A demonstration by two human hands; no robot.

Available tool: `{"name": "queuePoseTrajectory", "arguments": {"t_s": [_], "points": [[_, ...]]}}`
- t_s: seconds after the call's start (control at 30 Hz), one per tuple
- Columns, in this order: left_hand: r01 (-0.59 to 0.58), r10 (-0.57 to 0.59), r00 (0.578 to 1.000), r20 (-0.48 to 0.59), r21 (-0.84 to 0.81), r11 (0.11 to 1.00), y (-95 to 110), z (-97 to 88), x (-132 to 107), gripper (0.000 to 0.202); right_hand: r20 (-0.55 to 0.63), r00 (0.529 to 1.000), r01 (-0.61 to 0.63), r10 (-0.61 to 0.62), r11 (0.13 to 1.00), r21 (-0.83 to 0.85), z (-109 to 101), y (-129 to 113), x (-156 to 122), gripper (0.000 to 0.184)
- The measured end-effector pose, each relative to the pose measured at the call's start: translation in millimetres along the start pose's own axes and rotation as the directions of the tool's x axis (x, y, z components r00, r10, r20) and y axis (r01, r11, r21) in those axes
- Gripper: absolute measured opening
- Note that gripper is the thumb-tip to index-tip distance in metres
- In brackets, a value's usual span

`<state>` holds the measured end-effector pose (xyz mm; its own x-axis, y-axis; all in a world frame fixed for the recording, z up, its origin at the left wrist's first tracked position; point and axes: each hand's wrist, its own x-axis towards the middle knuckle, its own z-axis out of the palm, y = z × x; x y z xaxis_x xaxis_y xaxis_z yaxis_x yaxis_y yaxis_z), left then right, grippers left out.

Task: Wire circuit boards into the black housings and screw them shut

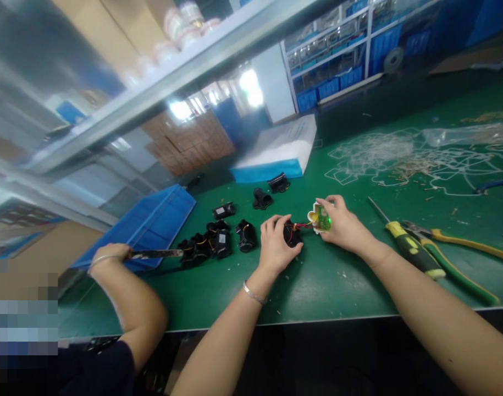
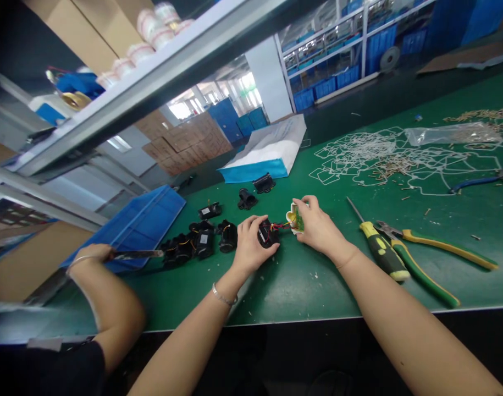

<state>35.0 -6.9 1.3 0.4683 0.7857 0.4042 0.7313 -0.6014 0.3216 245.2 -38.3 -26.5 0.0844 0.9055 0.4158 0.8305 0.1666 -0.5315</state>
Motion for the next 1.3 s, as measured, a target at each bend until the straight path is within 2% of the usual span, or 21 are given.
{"name": "queuePoseTrajectory", "arguments": {"t_s": [0.07,0.17,0.37,0.47,0.6,0.77,0.87,1.0,1.07,1.13,1.2,1.3], "points": [[-0.075,0.075,0.997,0.005,0.116,0.990,0.9,-12.8,-4.4,0.067,-0.016,1.000,0.016,-0.017,0.998,-0.055,-4.6,-3.1,-2.1,0.083],[-0.104,0.101,0.995,0.026,0.208,0.973,1.5,-27.6,-9.1,0.059,-0.061,0.998,0.019,-0.024,0.996,-0.091,-12.1,-3.6,-3.3,0.080],[-0.059,0.051,0.997,0.061,0.135,0.989,-3.9,-44.3,-10.5,0.054,-0.174,0.985,0.011,-0.024,0.997,-0.073,-22.1,-1.6,-4.4,0.077],[-0.005,-0.004,0.992,0.124,0.078,0.997,-10.7,-43.4,-13.4,0.056,-0.159,0.986,0.030,-0.045,0.995,-0.096,-20.6,-2.7,-6.7,0.076],[0.095,-0.108,0.974,0.199,0.075,0.993,-16.5,-35.0,-20.3,0.056,-0.065,0.991,0.109,-0.119,0.983,-0.146,-15.3,-8.0,-8.1,0.067],[0.105,-0.121,0.974,0.191,0.088,0.990,-13.0,-27.9,-25.4,0.050,-0.010,0.960,0.277,-0.280,0.954,-0.114,-11.2,-14.8,-6.2,0.057],[0.108,-0.122,0.979,0.163,0.090,0.990,-10.3,-25.9,-25.8,0.044,-0.009,0.957,0.288,-0.289,0.955,-0.074,-10.8,-13.6,-5.6,0.060],[0.170,-0.184,0.976,0.113,0.125,0.977,-7.4,-25.8,-23.3,0.036,0.012,0.956,0.292,-0.292,0.956,-0.035,-12.7,-10.9,-5.4,0.072],[0.141,-0.159,0.984,0.083,0.185,0.972,-5.7,-26.4,-21.0,0.027,-0.003,0.956,0.294,-0.294,0.956,-0.016,-13.2,-10.9,-5.1,0.074],[0.052,-0.071,0.995,0.071,0.242,0.969,-4.5,-26.4,-18.4,0.019,-0.026,0.962,0.272,-0.271,0.962,0.024,-12.0,-10.9,-4.6,0.067],[-0.029,0.004,0.995,0.096,0.251,0.968,-4.0,-25.3,-15.9,0.027,-0.025,0.975,0.222,-0.221,0.973,0.069,-8.8,-10.0,-4.1,0.054],[-0.035,0.009,0.991,0.135,0.193,0.981,-4.2,-22.4,-12.5,0.030,-0.018,0.992,0.126,-0.125,0.984,0.125,-2.4,-8.0,-4.0,0.045]]}}
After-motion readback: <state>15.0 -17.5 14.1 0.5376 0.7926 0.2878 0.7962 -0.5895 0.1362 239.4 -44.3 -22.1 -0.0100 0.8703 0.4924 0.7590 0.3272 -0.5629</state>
